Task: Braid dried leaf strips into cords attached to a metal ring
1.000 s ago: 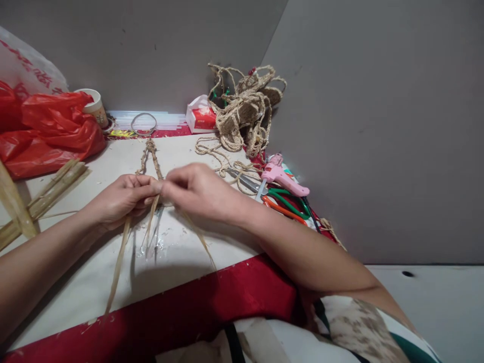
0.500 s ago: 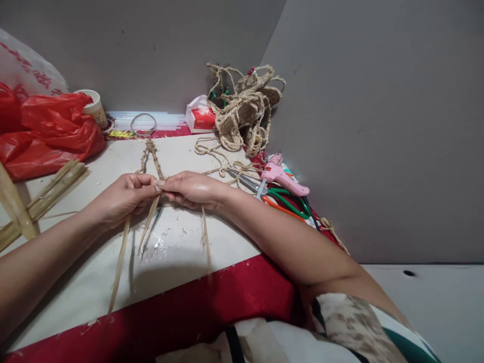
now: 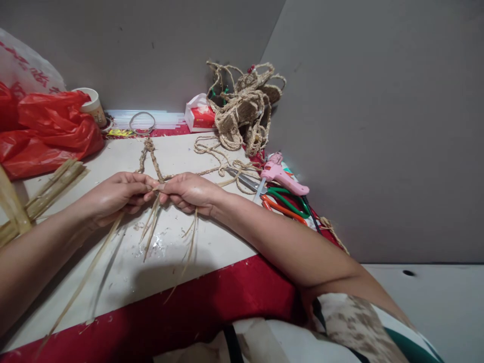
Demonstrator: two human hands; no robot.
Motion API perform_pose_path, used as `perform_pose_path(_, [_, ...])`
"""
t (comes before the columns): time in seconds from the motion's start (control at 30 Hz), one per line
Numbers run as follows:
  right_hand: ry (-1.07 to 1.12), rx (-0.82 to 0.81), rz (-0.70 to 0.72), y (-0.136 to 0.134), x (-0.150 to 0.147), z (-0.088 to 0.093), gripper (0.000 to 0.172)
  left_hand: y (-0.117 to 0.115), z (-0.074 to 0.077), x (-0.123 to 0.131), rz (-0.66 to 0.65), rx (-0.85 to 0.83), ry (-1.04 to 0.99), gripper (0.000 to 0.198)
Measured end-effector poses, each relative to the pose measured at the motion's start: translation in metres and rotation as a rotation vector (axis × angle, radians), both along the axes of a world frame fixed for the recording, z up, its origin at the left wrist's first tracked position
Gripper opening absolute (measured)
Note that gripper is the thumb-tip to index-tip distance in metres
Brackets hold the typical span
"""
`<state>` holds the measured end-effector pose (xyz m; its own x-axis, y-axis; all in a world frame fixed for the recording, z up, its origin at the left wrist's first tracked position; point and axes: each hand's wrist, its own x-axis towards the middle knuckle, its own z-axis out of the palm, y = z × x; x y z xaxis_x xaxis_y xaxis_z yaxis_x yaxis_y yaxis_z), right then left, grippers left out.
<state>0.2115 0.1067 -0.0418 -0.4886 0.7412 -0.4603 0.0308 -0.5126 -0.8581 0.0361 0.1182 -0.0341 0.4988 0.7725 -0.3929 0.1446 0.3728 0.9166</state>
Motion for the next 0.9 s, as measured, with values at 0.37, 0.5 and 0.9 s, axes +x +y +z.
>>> perform_pose_path(0.37, [0.003,-0.018,-0.129,-0.01,-0.011,0.003,0.03,-0.015,0.007,0.006,0.023,0.17,0.151,0.013])
perform_pose_path(0.5, [0.046,-0.036,-0.137,-0.011,-0.012,0.001,0.029,-0.023,0.009,0.013,0.086,0.231,0.254,0.008])
perform_pose_path(0.9, [0.125,-0.14,-0.204,-0.016,-0.016,0.001,0.027,-0.035,0.002,0.018,0.015,0.868,0.731,0.01])
